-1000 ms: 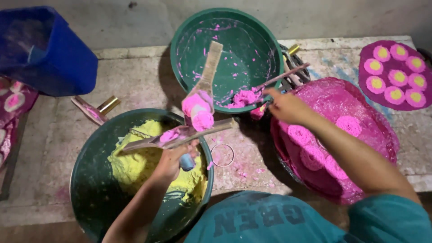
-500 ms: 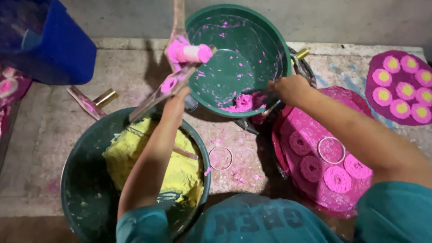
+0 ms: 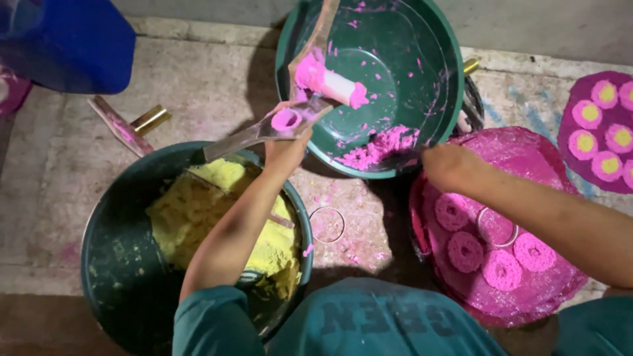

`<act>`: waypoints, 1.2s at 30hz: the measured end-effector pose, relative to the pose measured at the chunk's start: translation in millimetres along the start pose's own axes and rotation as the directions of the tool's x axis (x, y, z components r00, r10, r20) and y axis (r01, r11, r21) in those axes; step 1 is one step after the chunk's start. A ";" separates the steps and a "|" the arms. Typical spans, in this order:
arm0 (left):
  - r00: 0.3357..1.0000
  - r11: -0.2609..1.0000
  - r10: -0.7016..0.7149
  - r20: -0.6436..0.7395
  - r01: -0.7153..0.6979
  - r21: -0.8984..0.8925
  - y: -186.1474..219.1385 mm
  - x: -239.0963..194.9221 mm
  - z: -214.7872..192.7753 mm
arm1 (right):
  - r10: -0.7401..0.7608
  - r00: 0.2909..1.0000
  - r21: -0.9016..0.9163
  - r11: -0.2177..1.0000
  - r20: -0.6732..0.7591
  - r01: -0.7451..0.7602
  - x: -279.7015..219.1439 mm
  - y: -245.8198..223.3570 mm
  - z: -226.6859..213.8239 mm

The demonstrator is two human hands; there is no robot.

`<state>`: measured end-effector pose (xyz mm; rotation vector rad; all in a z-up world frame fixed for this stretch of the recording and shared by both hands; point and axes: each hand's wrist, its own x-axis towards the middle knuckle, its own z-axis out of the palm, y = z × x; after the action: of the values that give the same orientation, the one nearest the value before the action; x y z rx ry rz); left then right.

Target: The person scoops pink and yellow powders into a wooden mold, presses them into circular shapes on a pink tray, and arranges them into flower-like patterns. The person uses a wooden mold and a metal ring to shape the powders and places the finished items on a tray.

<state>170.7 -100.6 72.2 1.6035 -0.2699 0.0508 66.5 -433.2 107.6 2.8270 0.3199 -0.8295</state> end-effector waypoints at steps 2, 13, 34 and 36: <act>1.000 0.999 -0.007 -0.016 0.008 0.040 11.0 0.2 -1.2 | 0.078 0.996 0.104 0.991 0.052 -0.083 2.0 -8.1 3.5; 0.948 0.896 0.313 -0.058 -0.274 0.350 17.0 -8.1 -1.9 | -0.088 0.975 0.487 0.855 -0.206 0.180 -18.0 -64.8 6.6; 0.824 0.646 0.253 0.507 -0.534 0.545 103.6 -67.7 12.2 | 0.014 0.965 -0.196 0.978 -0.262 -0.067 -175.4 -74.7 -177.8; 0.828 0.745 0.358 0.432 -0.532 0.404 95.2 -77.9 20.9 | -0.230 0.863 -0.372 0.927 -0.450 0.053 -166.8 -109.9 -171.5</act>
<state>72.9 -112.8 148.8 2.0416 -0.9832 0.2515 -10.8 -314.1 329.3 2.6436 0.6814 -0.0381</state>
